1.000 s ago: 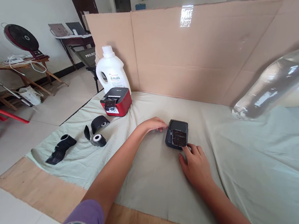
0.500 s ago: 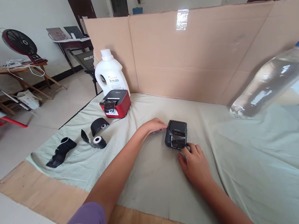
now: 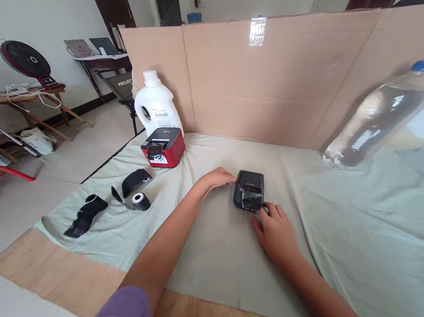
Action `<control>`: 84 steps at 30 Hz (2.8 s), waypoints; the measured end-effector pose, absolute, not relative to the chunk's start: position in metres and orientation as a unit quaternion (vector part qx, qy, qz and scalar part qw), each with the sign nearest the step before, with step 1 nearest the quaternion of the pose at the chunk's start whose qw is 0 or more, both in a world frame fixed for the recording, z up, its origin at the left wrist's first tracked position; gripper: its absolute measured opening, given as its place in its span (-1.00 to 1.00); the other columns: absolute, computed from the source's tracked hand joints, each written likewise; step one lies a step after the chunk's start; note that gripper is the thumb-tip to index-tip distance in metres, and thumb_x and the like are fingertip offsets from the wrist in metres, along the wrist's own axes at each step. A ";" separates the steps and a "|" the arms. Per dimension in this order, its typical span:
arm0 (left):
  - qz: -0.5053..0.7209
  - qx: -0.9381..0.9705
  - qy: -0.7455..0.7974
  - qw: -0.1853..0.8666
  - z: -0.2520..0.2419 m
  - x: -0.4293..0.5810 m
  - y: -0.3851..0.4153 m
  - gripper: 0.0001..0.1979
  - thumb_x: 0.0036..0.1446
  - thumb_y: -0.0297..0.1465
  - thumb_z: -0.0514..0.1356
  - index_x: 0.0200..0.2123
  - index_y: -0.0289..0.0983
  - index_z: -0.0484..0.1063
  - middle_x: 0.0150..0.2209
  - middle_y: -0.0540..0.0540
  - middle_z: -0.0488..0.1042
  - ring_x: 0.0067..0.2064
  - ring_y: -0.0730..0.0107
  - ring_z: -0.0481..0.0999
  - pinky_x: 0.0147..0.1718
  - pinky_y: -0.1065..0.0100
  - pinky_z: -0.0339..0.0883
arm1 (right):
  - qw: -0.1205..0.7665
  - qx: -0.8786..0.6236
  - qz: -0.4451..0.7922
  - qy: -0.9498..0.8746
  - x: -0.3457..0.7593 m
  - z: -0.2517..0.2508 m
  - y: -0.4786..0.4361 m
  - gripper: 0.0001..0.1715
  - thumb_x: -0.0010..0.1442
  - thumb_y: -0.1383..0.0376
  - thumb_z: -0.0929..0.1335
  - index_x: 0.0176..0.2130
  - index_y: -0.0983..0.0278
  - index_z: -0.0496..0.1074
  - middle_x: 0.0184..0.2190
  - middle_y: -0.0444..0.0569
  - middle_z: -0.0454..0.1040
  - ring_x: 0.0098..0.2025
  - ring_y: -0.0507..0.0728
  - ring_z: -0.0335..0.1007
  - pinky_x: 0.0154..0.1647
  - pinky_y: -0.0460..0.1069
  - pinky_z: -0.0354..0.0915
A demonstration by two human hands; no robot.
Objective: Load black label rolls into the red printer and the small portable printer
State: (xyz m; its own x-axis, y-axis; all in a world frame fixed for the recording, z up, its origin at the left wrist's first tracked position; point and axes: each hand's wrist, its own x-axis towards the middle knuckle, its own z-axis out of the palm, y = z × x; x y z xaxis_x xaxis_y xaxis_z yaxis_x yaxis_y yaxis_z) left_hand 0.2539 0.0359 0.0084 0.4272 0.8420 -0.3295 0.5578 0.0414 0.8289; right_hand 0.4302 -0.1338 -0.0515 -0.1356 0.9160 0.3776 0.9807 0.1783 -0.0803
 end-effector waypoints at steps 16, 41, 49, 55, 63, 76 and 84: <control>0.148 0.679 0.507 0.509 0.004 0.254 0.038 -0.82 -0.07 -0.41 0.25 -0.65 -0.30 0.43 -0.64 0.06 0.29 -0.51 0.50 0.17 -0.47 0.41 0.03 | 0.163 -0.637 -0.094 -0.748 0.430 -0.051 -0.134 -0.79 0.28 0.33 0.32 -0.12 0.30 0.52 -0.03 0.17 0.48 -0.06 0.29 0.32 -0.11 0.08 0.23; 0.148 0.684 0.516 0.493 -0.003 0.254 0.042 -0.83 -0.03 -0.38 0.25 -0.60 -0.31 0.47 -0.67 0.08 0.20 -0.54 0.52 0.12 -0.53 0.41 -0.05 | 0.181 -0.627 -0.100 -0.751 0.431 -0.054 -0.133 -0.74 0.29 0.33 0.31 -0.07 0.31 0.51 -0.06 0.18 0.48 -0.07 0.29 0.31 -0.12 0.10 0.25; 0.150 0.686 0.514 0.492 -0.003 0.253 0.041 -0.82 -0.05 -0.34 0.27 -0.61 -0.30 0.47 -0.66 0.06 0.27 -0.54 0.50 0.17 -0.51 0.41 0.01 | 0.193 -0.620 -0.113 -0.752 0.431 -0.054 -0.133 -0.44 0.31 0.33 0.27 0.27 0.28 0.33 -0.08 0.19 0.48 -0.07 0.29 0.31 -0.13 0.10 0.26; 0.152 0.686 0.517 0.489 -0.006 0.253 0.044 -0.82 -0.04 -0.35 0.28 -0.60 -0.30 0.48 -0.64 0.07 0.28 -0.52 0.50 0.18 -0.49 0.41 0.03 | 0.181 -0.625 -0.096 -0.753 0.431 -0.052 -0.133 -0.61 0.30 0.33 0.28 0.07 0.32 0.48 -0.05 0.20 0.48 -0.06 0.30 0.30 -0.13 0.11 0.25; 0.155 0.684 0.517 0.492 -0.006 0.253 0.043 -0.81 -0.07 -0.33 0.31 -0.60 -0.31 0.49 -0.65 0.07 0.26 -0.52 0.49 0.17 -0.50 0.41 0.02 | 0.176 -0.628 -0.101 -0.751 0.431 -0.052 -0.133 -0.70 0.28 0.34 0.30 -0.02 0.31 0.50 -0.04 0.17 0.48 -0.06 0.29 0.31 -0.11 0.09 0.24; 0.157 0.679 0.518 0.496 -0.002 0.255 0.041 -0.82 -0.06 -0.40 0.26 -0.65 -0.31 0.45 -0.67 0.07 0.24 -0.53 0.51 0.15 -0.51 0.41 -0.01 | 0.189 -0.623 -0.107 -0.751 0.430 -0.052 -0.134 -0.64 0.29 0.34 0.27 0.05 0.31 0.46 -0.05 0.19 0.48 -0.07 0.30 0.29 -0.15 0.10 0.24; 0.160 0.675 0.520 0.499 0.000 0.256 0.039 -0.81 -0.04 -0.43 0.25 -0.65 -0.32 0.46 -0.68 0.08 0.24 -0.54 0.51 0.15 -0.53 0.42 -0.02 | 0.173 -0.628 -0.109 -0.751 0.431 -0.054 -0.133 -0.80 0.28 0.33 0.29 -0.16 0.31 0.50 -0.07 0.18 0.47 -0.09 0.29 0.28 -0.15 0.09 0.22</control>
